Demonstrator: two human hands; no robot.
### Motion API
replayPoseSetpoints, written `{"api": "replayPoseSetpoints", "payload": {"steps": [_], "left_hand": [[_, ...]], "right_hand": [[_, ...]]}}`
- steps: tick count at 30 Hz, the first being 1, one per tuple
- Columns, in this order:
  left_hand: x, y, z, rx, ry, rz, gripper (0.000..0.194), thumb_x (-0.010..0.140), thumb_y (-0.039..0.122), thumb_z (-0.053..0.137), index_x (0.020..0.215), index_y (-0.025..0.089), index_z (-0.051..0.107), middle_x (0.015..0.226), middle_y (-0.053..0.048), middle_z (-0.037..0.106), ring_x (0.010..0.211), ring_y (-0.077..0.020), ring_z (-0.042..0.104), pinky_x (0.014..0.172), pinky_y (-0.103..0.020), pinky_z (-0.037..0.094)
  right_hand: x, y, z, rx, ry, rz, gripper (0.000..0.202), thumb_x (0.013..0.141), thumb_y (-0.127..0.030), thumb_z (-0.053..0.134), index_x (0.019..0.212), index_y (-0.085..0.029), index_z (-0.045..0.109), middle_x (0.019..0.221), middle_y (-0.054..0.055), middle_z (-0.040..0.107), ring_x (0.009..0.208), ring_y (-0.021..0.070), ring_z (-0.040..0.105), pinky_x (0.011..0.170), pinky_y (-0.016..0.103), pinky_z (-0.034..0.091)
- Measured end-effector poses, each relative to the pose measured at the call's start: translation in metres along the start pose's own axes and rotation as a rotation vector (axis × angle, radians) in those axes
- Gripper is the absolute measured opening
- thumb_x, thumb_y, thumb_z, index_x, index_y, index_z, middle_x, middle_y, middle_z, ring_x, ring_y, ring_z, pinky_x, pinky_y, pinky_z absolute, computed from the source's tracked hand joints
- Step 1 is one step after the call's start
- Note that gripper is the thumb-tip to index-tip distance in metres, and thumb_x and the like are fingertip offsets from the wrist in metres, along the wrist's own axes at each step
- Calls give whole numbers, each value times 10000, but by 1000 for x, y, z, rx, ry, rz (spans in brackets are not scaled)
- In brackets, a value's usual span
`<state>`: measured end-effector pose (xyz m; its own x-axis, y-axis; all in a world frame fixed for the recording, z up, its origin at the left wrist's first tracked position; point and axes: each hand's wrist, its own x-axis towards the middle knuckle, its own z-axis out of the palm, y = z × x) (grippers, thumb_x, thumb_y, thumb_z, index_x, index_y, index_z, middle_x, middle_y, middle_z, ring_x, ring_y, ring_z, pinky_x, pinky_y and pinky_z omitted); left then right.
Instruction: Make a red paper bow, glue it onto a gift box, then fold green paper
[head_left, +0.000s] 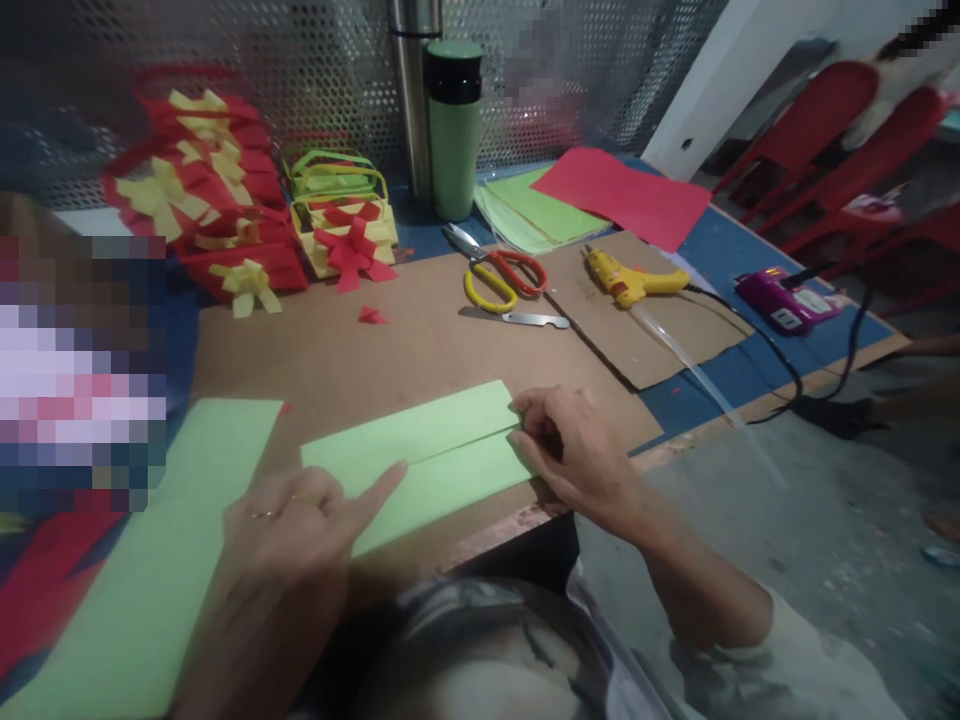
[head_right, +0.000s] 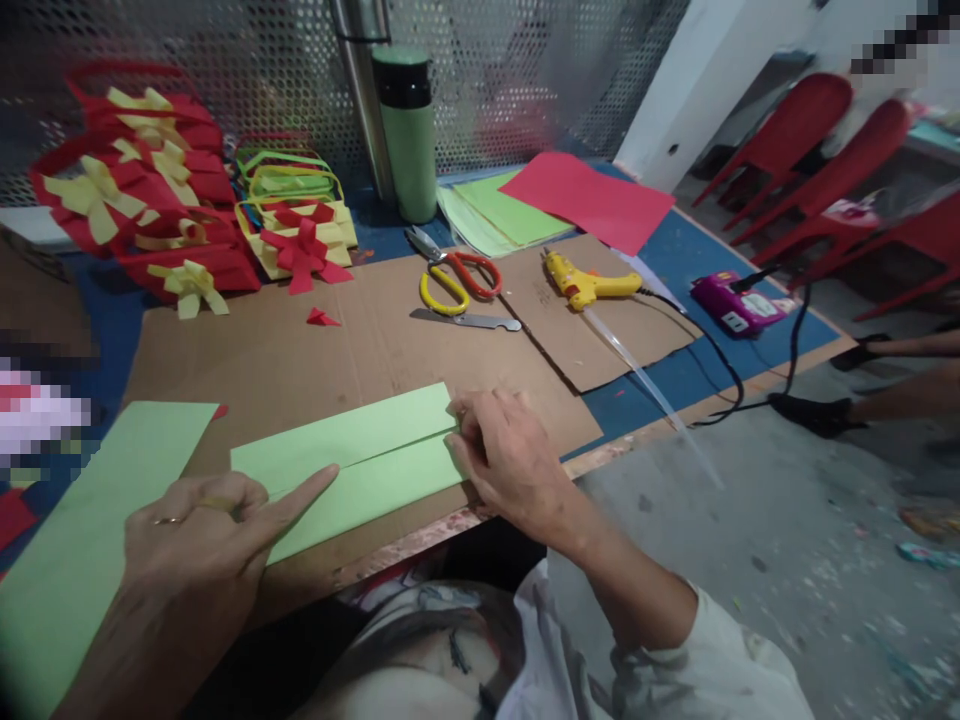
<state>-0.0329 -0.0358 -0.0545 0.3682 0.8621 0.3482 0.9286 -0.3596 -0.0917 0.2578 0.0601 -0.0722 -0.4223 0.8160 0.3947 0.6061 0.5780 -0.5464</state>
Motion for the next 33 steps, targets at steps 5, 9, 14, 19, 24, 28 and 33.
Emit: {"api": "replayPoseSetpoints", "payload": {"steps": [5, 9, 14, 19, 24, 28, 33], "left_hand": [[6, 1, -6, 64, -76, 22, 604, 896, 3, 450, 1356, 320, 679, 732, -41, 528, 719, -225, 422, 638, -365, 289], [7, -1, -6, 71, -66, 52, 604, 875, -21, 476, 1329, 305, 702, 726, -42, 540, 734, -227, 428, 644, -362, 267], [4, -6, 1, 84, -32, 64, 615, 880, -11, 479, 1325, 355, 694, 711, -31, 554, 727, -223, 460, 645, -365, 262], [4, -8, 3, 66, -5, 61, 653, 860, -3, 503, 1360, 386, 664, 701, -33, 554, 710, -222, 462, 638, -366, 253], [4, -7, 2, 20, 12, 42, 606, 878, 9, 508, 1325, 376, 691, 698, -26, 562, 712, -224, 476, 654, -360, 269], [1, -1, 2, -44, 59, -51, 487, 914, 49, 546, 1270, 326, 730, 741, -26, 606, 770, -218, 536, 727, -359, 351], [-5, 15, 0, -46, 77, -249, 341, 963, 143, 555, 1217, 245, 759, 803, -53, 647, 861, -239, 592, 785, -374, 385]], "right_hand": [[-1, -1, -1, 2, 31, -12, 111, 913, -172, 596, 973, -231, 524, 859, 21, 671, 779, 197, 591, 757, 348, 388], [0, -1, -3, -29, 23, -81, 89, 976, -170, 548, 1042, -212, 589, 842, 22, 642, 786, 185, 569, 734, 334, 367], [0, -1, -3, -73, 13, -160, 214, 1022, -154, 503, 1116, -202, 690, 854, 36, 619, 806, 176, 560, 720, 338, 342], [0, -1, -3, -61, 15, -167, 243, 1033, -166, 509, 1115, -207, 734, 841, 38, 626, 798, 169, 558, 711, 345, 332], [0, -1, -4, -68, -6, -183, 224, 1023, -160, 526, 1036, -199, 746, 832, 42, 628, 803, 173, 546, 713, 346, 322], [-2, 1, -5, -100, -25, -211, 216, 1011, -132, 534, 1033, -195, 740, 828, 43, 619, 801, 178, 542, 708, 341, 315], [-3, 6, -6, -120, -22, -243, 214, 1021, -159, 537, 1019, -200, 748, 801, 42, 615, 764, 177, 537, 688, 341, 306]]}}
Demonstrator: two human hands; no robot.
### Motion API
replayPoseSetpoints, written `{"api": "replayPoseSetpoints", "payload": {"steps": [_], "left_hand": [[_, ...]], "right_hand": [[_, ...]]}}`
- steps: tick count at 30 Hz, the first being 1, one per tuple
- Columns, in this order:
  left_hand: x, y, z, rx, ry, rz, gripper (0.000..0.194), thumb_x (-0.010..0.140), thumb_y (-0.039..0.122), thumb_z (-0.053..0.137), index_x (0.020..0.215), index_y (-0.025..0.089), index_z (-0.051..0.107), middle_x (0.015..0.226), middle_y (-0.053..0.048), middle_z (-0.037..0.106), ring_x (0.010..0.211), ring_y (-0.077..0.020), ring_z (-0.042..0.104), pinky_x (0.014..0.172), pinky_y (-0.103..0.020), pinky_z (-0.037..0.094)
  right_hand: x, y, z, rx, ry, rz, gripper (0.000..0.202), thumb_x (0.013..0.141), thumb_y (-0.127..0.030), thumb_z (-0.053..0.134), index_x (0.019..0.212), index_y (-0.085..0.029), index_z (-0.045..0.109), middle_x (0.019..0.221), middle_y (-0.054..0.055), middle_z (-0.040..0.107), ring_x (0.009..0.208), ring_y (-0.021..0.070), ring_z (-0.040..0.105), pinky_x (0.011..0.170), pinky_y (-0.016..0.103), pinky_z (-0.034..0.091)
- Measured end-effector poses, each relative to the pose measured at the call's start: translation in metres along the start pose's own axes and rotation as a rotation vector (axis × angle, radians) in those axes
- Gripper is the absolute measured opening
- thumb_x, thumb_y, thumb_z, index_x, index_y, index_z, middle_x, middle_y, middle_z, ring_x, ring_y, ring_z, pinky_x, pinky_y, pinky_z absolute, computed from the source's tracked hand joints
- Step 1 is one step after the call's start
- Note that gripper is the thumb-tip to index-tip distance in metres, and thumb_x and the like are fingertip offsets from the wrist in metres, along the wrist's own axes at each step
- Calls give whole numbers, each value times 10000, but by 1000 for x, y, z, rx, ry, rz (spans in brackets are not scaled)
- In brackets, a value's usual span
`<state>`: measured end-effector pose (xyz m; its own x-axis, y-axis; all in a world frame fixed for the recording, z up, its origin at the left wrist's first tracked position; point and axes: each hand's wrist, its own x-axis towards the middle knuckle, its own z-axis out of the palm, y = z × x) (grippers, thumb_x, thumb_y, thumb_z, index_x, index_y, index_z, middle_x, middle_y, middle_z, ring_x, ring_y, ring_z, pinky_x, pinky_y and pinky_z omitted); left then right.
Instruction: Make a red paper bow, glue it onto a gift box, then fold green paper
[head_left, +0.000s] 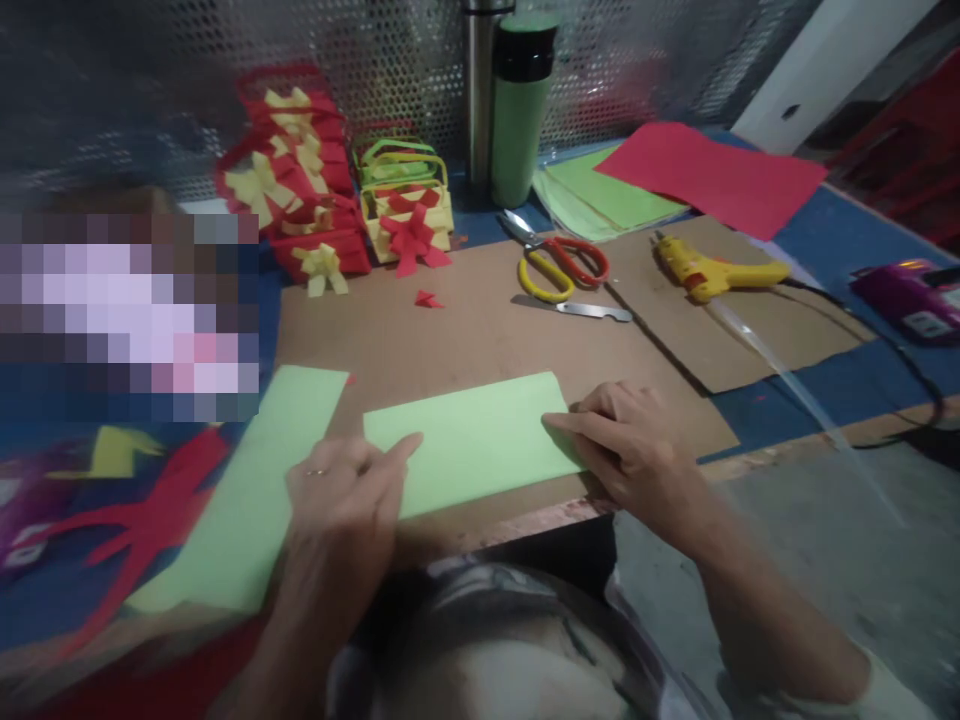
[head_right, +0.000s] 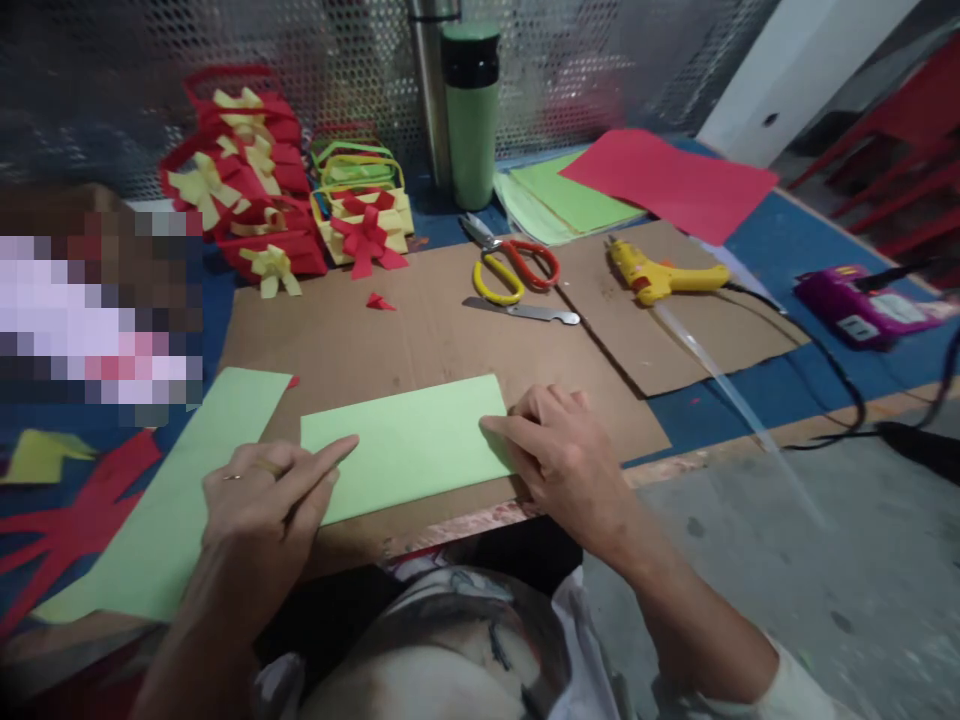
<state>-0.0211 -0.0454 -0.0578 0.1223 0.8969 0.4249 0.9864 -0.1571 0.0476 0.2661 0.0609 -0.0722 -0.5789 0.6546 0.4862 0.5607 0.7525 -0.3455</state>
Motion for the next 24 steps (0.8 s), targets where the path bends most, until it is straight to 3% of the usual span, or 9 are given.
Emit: {"api": "replayPoseSetpoints", "payload": {"steps": [9, 16, 24], "left_hand": [[-7, 8, -6, -60, -77, -323, 483, 985, 245, 485, 1454, 161, 562, 897, -83, 695, 951, -277, 597, 859, -416, 430], [-11, 4, -7, -30, -185, -336, 498, 1017, 248, 420, 1503, 186, 513, 980, -101, 704, 986, -282, 571, 826, -415, 415], [-9, 0, -5, -45, -147, -276, 468, 1023, 216, 415, 1466, 136, 542, 969, -103, 708, 931, -263, 557, 826, -401, 415]], "right_hand": [[-4, 5, 0, 12, -22, -19, 230, 1037, -223, 527, 1066, -207, 755, 793, 49, 622, 740, 189, 541, 669, 357, 303], [-3, 5, -1, 21, -15, -24, 223, 1038, -265, 539, 1053, -235, 759, 786, 42, 615, 741, 187, 541, 672, 357, 316], [-6, 9, 2, 19, -1, -19, 236, 1043, -281, 523, 1067, -257, 757, 778, 46, 618, 730, 196, 542, 657, 371, 305]]}}
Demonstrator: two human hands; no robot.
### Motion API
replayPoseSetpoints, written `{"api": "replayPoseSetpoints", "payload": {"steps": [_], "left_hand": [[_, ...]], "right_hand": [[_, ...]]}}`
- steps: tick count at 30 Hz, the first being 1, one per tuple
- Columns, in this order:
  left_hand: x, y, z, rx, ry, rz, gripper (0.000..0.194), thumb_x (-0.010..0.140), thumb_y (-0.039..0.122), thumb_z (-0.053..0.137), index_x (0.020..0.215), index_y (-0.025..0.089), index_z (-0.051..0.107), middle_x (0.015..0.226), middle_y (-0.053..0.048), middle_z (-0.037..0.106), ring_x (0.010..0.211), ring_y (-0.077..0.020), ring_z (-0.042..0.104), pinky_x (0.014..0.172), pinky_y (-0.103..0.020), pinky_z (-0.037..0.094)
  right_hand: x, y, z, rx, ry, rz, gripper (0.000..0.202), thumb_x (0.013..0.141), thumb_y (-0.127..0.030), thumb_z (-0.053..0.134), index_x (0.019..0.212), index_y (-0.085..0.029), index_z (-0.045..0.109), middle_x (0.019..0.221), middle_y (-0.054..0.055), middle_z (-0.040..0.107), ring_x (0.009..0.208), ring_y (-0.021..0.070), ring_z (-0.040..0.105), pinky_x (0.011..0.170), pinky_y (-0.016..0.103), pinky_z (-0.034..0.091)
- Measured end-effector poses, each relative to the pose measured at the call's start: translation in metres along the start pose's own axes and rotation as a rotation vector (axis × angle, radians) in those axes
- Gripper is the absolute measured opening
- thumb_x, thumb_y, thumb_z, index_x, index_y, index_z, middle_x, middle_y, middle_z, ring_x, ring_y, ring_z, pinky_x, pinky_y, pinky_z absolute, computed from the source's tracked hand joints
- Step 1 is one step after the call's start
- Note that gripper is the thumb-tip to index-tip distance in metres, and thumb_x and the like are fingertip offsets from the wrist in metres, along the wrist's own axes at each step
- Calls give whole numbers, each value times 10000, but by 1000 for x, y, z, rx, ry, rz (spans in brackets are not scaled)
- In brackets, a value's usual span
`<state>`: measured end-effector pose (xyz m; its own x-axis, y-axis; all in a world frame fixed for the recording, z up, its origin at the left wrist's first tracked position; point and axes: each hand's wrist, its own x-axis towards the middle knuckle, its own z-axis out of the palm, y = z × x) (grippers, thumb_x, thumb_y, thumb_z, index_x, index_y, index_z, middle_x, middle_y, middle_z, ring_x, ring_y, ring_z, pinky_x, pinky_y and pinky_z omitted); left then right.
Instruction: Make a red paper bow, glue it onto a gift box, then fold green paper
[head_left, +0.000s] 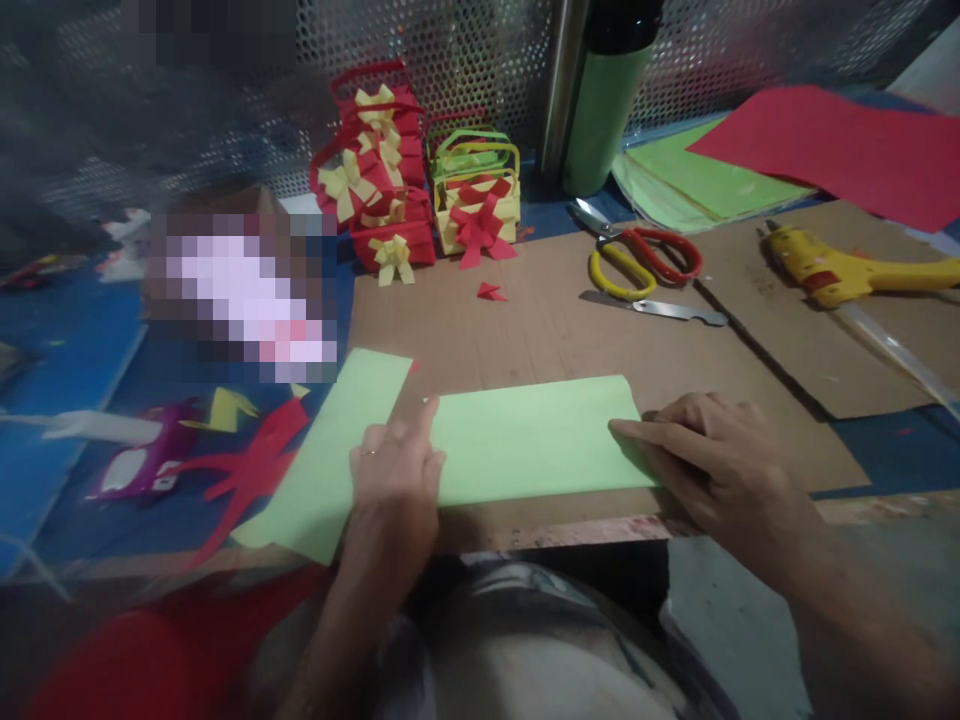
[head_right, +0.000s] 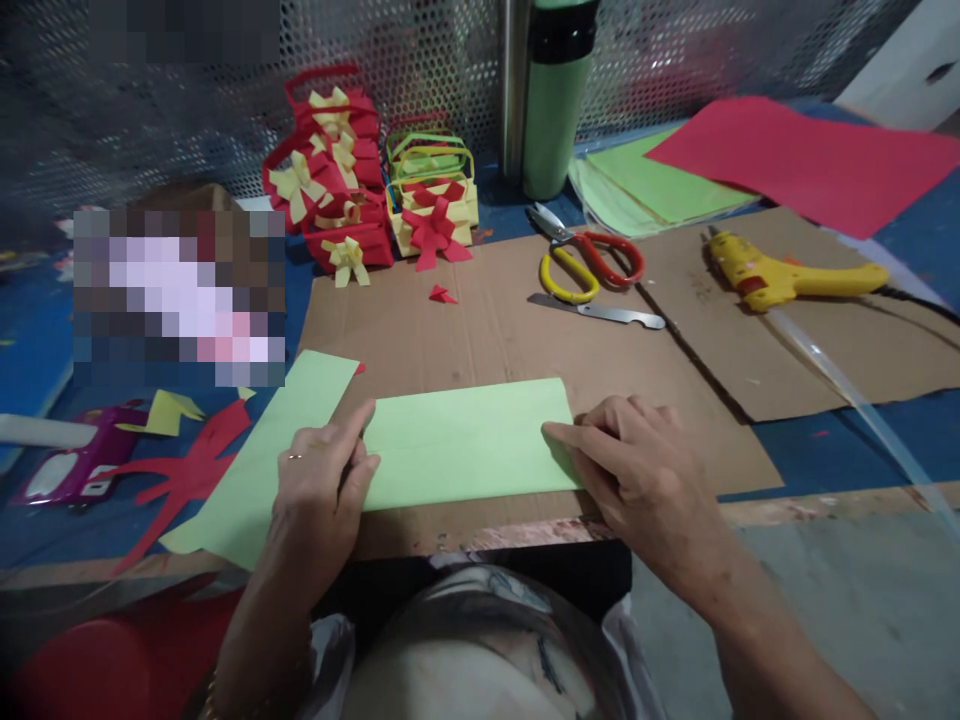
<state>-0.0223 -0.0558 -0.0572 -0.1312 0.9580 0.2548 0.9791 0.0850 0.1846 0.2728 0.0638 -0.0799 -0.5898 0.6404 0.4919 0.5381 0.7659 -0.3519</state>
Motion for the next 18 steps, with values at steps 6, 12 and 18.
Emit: {"api": "replayPoseSetpoints", "payload": {"steps": [6, 12, 18], "left_hand": [[3, 0, -1, -74, 16, -2, 451, 1003, 197, 452, 1432, 121, 569, 912, -80, 689, 916, -249, 560, 840, -379, 407], [8, -3, -4, -161, -33, -18, 446, 987, 179, 436, 1400, 134, 599, 813, -46, 642, 838, -224, 525, 818, -378, 413], [12, -3, -7, -157, -118, -70, 447, 970, 200, 463, 1393, 172, 603, 820, -36, 642, 862, -229, 544, 803, -375, 413]], "right_hand": [[1, -1, -2, 17, -15, -12, 200, 1028, -255, 557, 1074, -233, 750, 792, 48, 618, 751, 200, 542, 662, 367, 317], [3, -2, -3, 8, -4, -38, 205, 1038, -256, 542, 1072, -219, 740, 789, 47, 624, 756, 200, 555, 659, 364, 320], [3, -3, -2, 6, -11, 0, 244, 1051, -316, 518, 1060, -251, 753, 777, 47, 629, 733, 200, 553, 667, 369, 319]]}}
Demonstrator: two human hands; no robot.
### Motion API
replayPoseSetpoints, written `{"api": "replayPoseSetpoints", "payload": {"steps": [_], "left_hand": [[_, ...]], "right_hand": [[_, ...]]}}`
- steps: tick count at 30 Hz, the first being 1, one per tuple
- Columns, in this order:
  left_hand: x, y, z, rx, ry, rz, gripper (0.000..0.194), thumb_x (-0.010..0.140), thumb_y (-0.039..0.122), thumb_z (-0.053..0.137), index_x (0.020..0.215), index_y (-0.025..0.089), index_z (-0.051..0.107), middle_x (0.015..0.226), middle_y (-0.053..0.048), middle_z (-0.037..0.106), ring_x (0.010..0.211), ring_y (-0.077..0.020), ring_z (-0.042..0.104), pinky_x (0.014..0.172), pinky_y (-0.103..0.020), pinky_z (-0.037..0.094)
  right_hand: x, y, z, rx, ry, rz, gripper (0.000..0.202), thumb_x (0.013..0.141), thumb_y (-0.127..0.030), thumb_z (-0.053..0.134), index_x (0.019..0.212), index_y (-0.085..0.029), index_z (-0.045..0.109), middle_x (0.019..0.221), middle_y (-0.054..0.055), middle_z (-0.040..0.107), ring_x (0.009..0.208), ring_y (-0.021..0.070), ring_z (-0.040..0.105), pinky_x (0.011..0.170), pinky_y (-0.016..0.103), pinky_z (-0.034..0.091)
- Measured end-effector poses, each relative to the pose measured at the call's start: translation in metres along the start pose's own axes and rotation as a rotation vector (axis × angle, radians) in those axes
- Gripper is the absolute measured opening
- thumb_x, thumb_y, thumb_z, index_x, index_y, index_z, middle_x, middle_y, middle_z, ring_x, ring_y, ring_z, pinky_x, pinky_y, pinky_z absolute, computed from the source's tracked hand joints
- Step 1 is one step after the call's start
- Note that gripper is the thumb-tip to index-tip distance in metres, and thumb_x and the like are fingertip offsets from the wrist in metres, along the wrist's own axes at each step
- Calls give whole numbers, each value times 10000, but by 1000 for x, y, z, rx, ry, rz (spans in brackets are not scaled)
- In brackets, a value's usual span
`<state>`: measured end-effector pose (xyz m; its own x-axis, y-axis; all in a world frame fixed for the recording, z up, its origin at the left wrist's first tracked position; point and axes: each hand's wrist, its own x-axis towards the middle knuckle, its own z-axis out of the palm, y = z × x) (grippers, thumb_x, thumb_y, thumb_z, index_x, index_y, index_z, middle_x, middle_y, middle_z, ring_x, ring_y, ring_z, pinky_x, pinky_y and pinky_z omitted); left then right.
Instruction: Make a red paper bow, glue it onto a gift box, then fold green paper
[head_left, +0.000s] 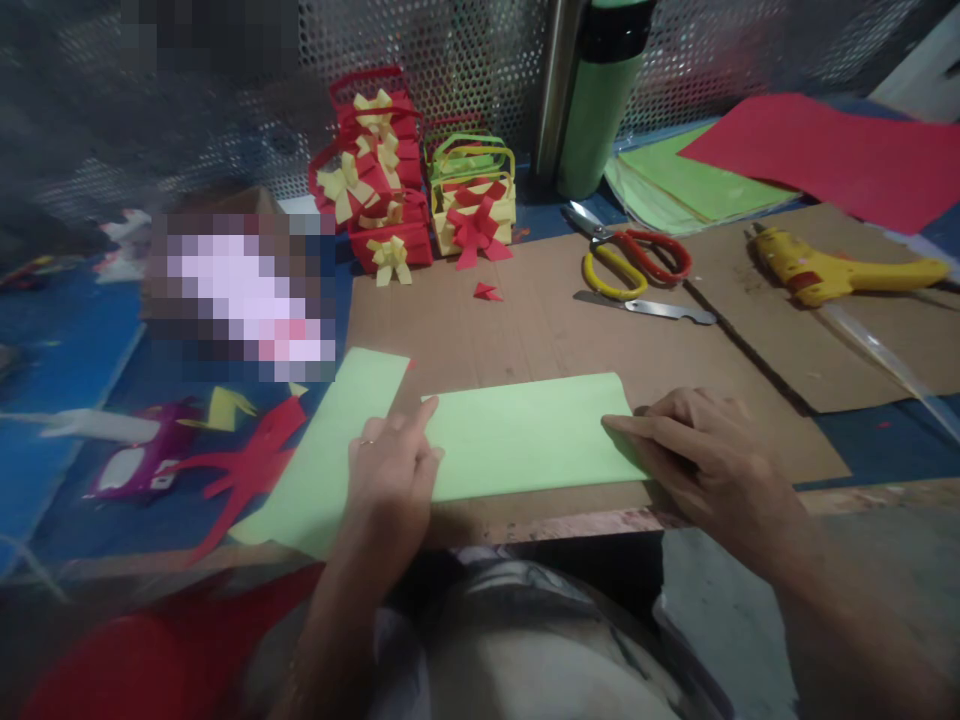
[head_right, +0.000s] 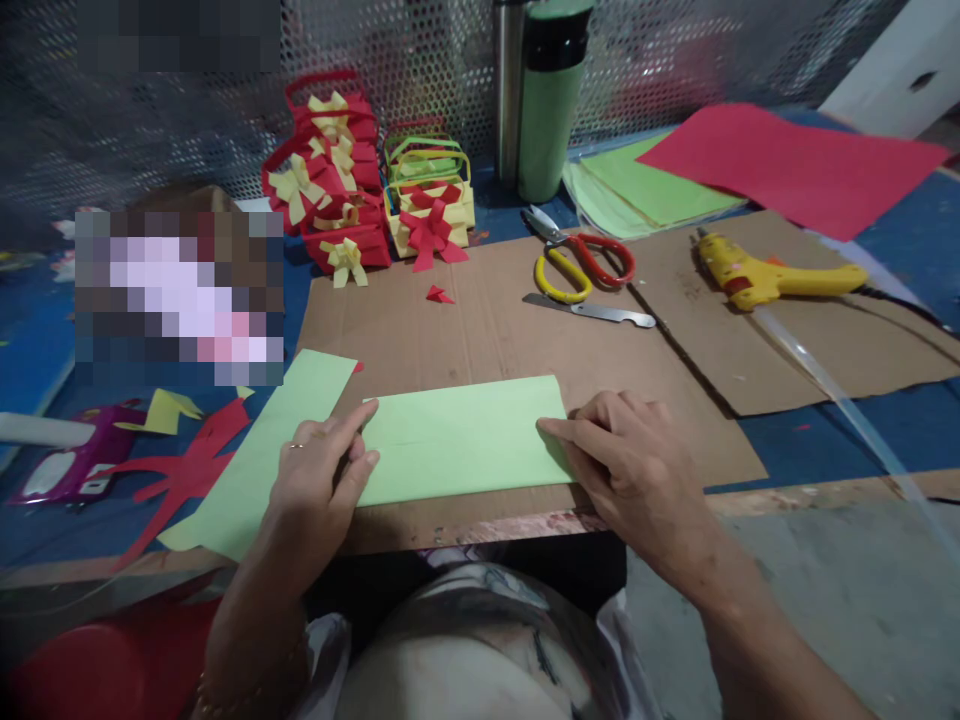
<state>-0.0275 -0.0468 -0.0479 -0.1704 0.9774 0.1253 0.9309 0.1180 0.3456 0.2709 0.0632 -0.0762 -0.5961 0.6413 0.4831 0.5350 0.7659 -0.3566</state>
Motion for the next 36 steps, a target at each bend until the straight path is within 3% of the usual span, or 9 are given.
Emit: {"api": "replayPoseSetpoints", "payload": {"steps": [6, 14, 18, 23, 29, 31, 36], "left_hand": [[-4, -6, 1, 44, 16, 15, 466, 982, 233, 476, 1436, 247, 581, 872, -54, 619, 904, -251, 548, 815, -402, 429], [-12, 2, 17, 196, 277, 107, 316, 997, 229, 480, 1127, 290, 761, 1048, -103, 648, 939, -259, 569, 865, -437, 416], [-14, 6, 15, 249, 144, 344, 458, 947, 71, 444, 1250, 286, 712, 1205, -111, 713, 1095, -279, 607, 913, -454, 407], [-12, 7, 4, 248, 131, 452, 490, 909, 39, 447, 1296, 222, 686, 1205, -140, 739, 1176, -286, 638, 954, -465, 409], [-9, 22, -7, 292, 134, 549, 380, 940, 154, 466, 1238, 111, 697, 1223, -188, 737, 1178, -327, 666, 968, -482, 427], [-12, 24, -4, 320, 173, 561, 359, 981, 260, 513, 1249, 96, 686, 1204, -198, 745, 1168, -340, 673, 990, -494, 430], [-22, 22, 13, 462, 185, 566, 527, 1014, 446, 525, 1415, 110, 592, 1293, -249, 690, 1251, -380, 634, 1047, -545, 419]], "right_hand": [[1, -1, 2, 15, 20, 32, 268, 1044, -277, 512, 1010, -254, 776, 761, 51, 629, 738, 203, 569, 677, 370, 324], [3, 2, 1, 4, 4, 6, 231, 1021, -227, 548, 1004, -225, 778, 777, 52, 649, 749, 189, 577, 666, 350, 322], [3, 1, 3, -16, 11, 18, 241, 1022, -221, 542, 990, -227, 781, 782, 52, 639, 758, 187, 561, 671, 346, 314], [3, -1, 7, -40, 33, 32, 258, 1022, -215, 532, 1007, -233, 789, 798, 57, 640, 776, 194, 556, 675, 348, 306], [3, -1, 7, -63, 32, 42, 266, 1023, -200, 528, 1009, -237, 791, 815, 54, 636, 787, 187, 551, 676, 343, 305], [3, -2, 7, -57, 38, 40, 255, 1020, -194, 540, 1011, -233, 792, 819, 50, 631, 786, 185, 550, 676, 341, 297], [4, -2, 8, -51, 50, 45, 238, 1013, -181, 561, 1013, -235, 792, 820, 43, 623, 791, 182, 553, 690, 334, 302]]}}
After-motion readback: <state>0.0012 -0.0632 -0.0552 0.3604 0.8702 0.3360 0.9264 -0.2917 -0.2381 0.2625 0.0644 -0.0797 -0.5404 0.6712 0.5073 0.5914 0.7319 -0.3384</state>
